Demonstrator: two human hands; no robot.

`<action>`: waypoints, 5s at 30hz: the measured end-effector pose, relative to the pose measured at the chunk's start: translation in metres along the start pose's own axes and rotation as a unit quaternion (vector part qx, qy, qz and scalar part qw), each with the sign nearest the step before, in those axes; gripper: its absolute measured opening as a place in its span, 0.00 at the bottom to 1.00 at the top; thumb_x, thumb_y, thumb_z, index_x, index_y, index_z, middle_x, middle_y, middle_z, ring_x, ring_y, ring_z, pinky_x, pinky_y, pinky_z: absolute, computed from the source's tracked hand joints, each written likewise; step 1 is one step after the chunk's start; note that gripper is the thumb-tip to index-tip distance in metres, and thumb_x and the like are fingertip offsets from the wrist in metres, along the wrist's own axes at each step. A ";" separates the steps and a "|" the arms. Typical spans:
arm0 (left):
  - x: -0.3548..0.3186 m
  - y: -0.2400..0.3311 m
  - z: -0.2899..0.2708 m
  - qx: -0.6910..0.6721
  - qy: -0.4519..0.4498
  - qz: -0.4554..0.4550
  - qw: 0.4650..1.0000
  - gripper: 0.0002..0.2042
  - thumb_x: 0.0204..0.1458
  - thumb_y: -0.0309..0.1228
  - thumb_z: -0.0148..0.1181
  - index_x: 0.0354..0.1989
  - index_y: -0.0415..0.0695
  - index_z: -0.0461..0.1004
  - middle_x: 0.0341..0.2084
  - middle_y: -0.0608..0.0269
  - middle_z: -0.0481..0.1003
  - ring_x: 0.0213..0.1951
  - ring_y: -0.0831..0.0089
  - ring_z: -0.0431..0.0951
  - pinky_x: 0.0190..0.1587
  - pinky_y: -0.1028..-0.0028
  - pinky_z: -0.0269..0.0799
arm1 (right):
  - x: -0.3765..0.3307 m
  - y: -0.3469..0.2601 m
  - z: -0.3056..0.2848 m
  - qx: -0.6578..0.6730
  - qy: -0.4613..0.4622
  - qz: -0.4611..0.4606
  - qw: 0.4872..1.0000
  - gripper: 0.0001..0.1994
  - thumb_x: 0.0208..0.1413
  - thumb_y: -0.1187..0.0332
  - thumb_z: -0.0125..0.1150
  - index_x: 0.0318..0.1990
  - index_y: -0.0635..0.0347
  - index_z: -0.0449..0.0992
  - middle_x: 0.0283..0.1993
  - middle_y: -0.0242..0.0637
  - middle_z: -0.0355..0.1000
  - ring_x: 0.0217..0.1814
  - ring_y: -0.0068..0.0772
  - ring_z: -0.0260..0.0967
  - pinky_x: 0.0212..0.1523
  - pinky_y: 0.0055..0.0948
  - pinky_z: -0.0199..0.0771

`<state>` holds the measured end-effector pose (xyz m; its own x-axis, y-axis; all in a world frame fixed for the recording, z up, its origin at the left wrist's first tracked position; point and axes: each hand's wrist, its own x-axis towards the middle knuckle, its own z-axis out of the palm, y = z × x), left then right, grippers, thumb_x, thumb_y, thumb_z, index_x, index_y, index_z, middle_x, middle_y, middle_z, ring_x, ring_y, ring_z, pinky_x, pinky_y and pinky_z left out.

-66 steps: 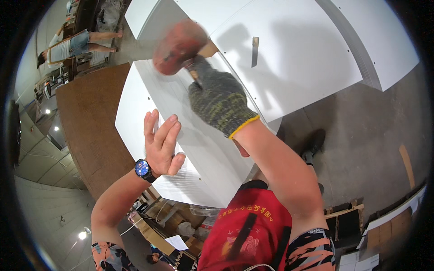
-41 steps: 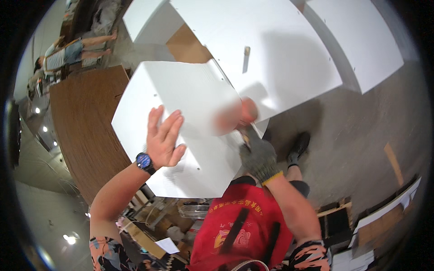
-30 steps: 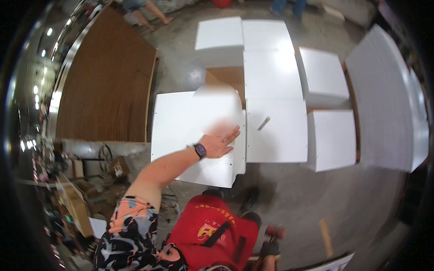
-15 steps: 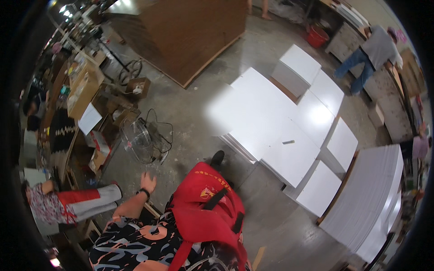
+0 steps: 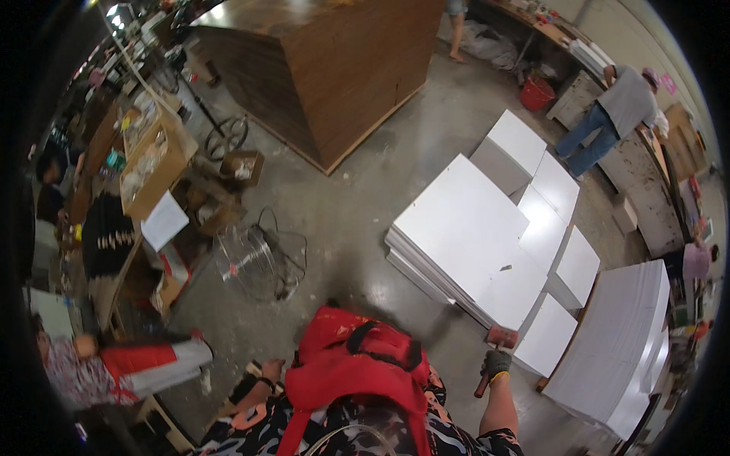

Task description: The person uses a mallet to strike and secure white furniture panels together, moving between different assemblies on the workshop floor.

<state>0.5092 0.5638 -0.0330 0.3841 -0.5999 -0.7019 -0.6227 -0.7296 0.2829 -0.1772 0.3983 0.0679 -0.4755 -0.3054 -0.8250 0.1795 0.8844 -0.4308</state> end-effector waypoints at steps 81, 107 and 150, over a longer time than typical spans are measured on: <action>0.338 1.004 0.008 0.389 -0.488 0.567 0.538 0.28 0.51 0.43 0.58 0.53 0.34 0.63 0.45 0.38 0.72 0.46 0.44 0.74 0.48 0.57 0.69 | 0.026 -0.246 0.467 0.373 0.481 0.332 0.721 0.44 0.45 0.46 0.68 0.60 0.75 0.62 0.61 0.57 0.63 0.62 0.50 0.63 0.61 0.37 0.62; 0.334 0.999 0.017 0.420 -0.435 0.576 0.550 0.20 0.46 0.34 0.64 0.49 0.43 0.74 0.37 0.49 0.79 0.41 0.52 0.79 0.44 0.63 0.73 | 0.028 -0.241 0.449 0.469 0.465 0.231 0.715 0.23 0.41 0.70 0.73 0.47 0.62 0.75 0.40 0.36 0.77 0.39 0.30 0.72 0.41 0.31 0.73; 0.321 1.008 0.018 0.489 -0.309 0.593 0.560 0.17 0.36 0.40 0.71 0.35 0.45 0.83 0.30 0.52 0.80 0.35 0.60 0.81 0.42 0.64 0.75 | -0.005 -0.274 0.458 0.336 0.391 0.327 0.792 0.34 0.36 0.53 0.74 0.47 0.73 0.75 0.48 0.57 0.74 0.52 0.50 0.72 0.54 0.36 0.70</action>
<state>-0.0073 -0.3579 0.0150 -0.8160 -0.0233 -0.5776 -0.3821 0.7716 0.5086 0.1704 -0.0037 0.0225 -0.4330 0.6845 -0.5864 0.9002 0.2952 -0.3201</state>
